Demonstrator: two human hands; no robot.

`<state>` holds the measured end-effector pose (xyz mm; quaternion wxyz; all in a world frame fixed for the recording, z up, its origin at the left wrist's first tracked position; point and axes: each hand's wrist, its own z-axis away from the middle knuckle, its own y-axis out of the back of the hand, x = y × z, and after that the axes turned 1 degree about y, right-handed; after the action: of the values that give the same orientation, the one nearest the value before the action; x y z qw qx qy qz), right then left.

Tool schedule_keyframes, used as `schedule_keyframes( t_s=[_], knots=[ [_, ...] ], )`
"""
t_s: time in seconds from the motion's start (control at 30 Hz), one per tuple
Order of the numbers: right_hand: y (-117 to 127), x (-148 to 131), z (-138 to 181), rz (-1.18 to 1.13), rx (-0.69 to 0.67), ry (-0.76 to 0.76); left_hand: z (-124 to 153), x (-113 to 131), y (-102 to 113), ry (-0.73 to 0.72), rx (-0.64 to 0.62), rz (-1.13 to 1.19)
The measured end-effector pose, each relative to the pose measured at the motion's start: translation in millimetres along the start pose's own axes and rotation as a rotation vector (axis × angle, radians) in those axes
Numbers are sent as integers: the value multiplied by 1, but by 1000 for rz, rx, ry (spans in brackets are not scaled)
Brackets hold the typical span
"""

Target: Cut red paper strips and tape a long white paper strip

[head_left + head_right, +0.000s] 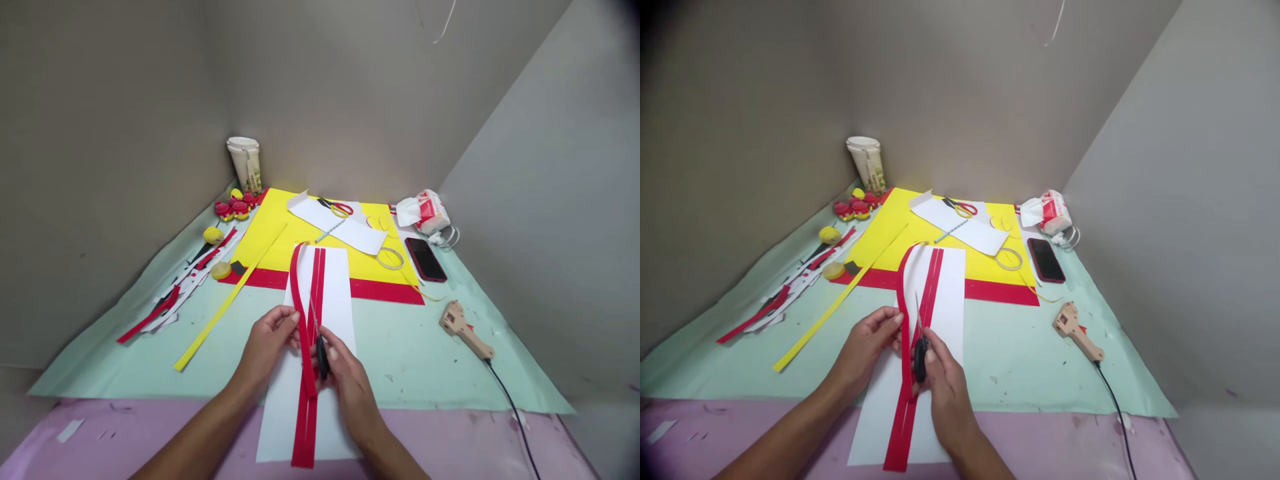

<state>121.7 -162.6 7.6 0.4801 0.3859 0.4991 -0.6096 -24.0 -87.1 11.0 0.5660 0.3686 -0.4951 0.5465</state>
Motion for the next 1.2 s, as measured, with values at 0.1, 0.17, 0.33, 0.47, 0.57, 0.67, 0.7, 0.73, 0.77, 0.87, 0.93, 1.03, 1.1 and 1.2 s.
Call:
schedule_keyframes(
  t_s=[0.1,0.17,0.33,0.47,0.57,0.67,0.7,0.73,0.77,0.87,0.93,1.03,1.1,1.2],
  knots=[
    [-3,3,-1,36,0,-35,-1,0,1,-1,29,4],
    [-5,5,-1,34,-21,-49,-1,0,1,-1,39,-2],
    [-10,5,2,20,-17,-75,1,2,0,-9,42,-15],
    [-12,5,7,30,-20,-85,3,5,-1,20,34,21],
    [-14,11,13,5,18,-93,5,6,-2,45,15,31],
    [-16,20,18,-17,82,-106,7,4,-3,44,1,31],
    [-16,22,19,-18,90,-108,7,4,-3,44,-1,30],
    [-17,24,20,-16,91,-108,7,3,-3,44,-2,29],
    [-17,25,21,-13,88,-105,7,3,-3,45,-2,28],
    [-17,28,22,-8,79,-88,7,3,-3,46,1,28],
    [-16,30,21,-10,81,-80,7,4,-4,50,8,25],
    [-16,32,21,-11,77,-67,9,5,-6,66,7,7],
    [-16,34,21,-11,65,-50,10,4,-8,78,-9,11],
    [-16,36,20,-13,60,-40,10,4,-8,97,-28,31]
  ],
)
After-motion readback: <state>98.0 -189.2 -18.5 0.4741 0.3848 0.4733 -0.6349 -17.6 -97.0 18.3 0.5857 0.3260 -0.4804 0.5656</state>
